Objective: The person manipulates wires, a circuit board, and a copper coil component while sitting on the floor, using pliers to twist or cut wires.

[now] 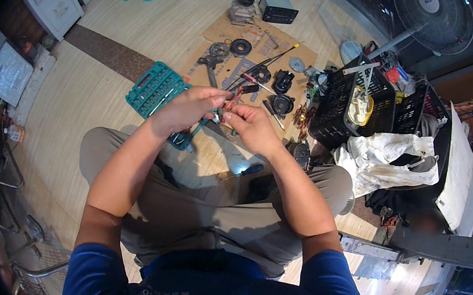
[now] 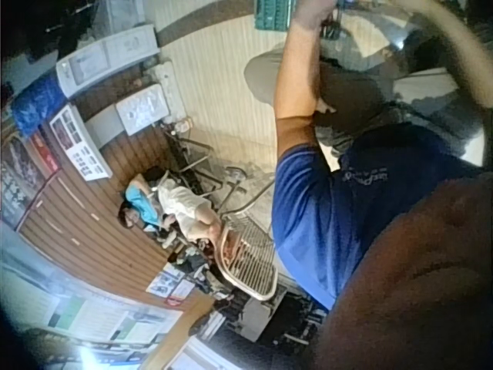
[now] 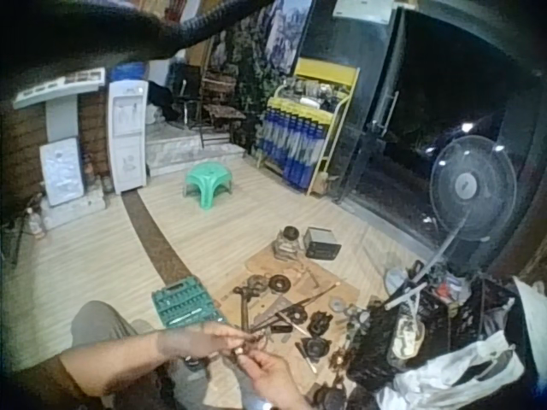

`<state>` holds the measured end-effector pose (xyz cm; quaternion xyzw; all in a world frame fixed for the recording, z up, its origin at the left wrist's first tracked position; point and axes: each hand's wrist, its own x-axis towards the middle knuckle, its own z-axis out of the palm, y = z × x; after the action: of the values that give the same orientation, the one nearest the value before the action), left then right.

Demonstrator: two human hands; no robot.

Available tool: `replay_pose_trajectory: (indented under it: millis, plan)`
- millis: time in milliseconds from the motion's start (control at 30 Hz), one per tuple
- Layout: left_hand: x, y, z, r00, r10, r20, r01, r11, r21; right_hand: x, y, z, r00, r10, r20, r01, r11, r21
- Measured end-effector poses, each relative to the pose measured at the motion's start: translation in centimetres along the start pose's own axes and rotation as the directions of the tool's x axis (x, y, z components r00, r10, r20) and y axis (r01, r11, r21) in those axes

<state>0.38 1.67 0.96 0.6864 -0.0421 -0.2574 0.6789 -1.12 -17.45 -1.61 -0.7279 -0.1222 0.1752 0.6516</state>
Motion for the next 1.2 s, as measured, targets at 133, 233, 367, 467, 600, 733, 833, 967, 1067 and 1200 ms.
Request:
replay_pose_trajectory:
  millis: [133,233,367,467,600,733,833,967,1067,1200]
  plan:
    - [0.8,-0.6,1.2,0.982,0.133,0.133,-0.09,0.954,-0.287,-0.2,0.0,0.4,0.993,-0.081,0.087,0.088,0.994,-0.072]
    - [0.7,-0.7,1.2,0.991,0.108,-0.084,-0.115,0.991,-0.073,-0.3,-0.5,0.2,0.993,-0.089,0.077,0.105,0.965,-0.239]
    - [0.5,-0.5,1.5,0.963,0.163,-0.216,-0.17,0.985,-0.012,-0.4,-0.5,0.5,0.994,-0.109,-0.007,0.097,0.915,-0.392]
    - [0.3,-0.4,1.9,0.95,0.181,-0.253,-0.141,0.976,0.165,-0.5,-0.1,0.8,0.988,-0.148,-0.047,0.117,0.907,-0.405]
    - [0.4,-0.8,2.2,0.938,0.249,-0.242,-0.167,0.934,0.315,-0.6,0.1,1.0,0.986,-0.153,-0.073,0.11,0.902,-0.417]
    - [0.7,-1.4,2.8,0.915,0.303,-0.265,-0.231,0.934,0.273,-0.7,-0.2,0.9,0.977,-0.185,-0.106,0.125,0.9,-0.418]
    - [0.7,-1.7,3.0,0.924,0.333,-0.187,-0.324,0.943,0.077,-0.7,-0.5,0.8,0.985,-0.139,-0.103,0.085,0.909,-0.408]
    - [0.5,-1.6,2.5,0.952,0.259,-0.161,-0.201,0.93,0.306,-0.5,-0.5,0.7,0.989,-0.113,-0.098,0.071,0.93,-0.36]
    - [0.5,-1.6,2.4,0.91,0.331,-0.252,-0.223,0.899,0.377,-0.5,-0.8,0.3,0.988,-0.095,-0.122,0.037,0.911,-0.411]
    - [0.5,-1.8,2.7,0.883,0.382,-0.272,-0.229,0.857,0.461,-0.6,-1.3,0.1,0.993,-0.067,-0.1,0.015,0.892,-0.451]
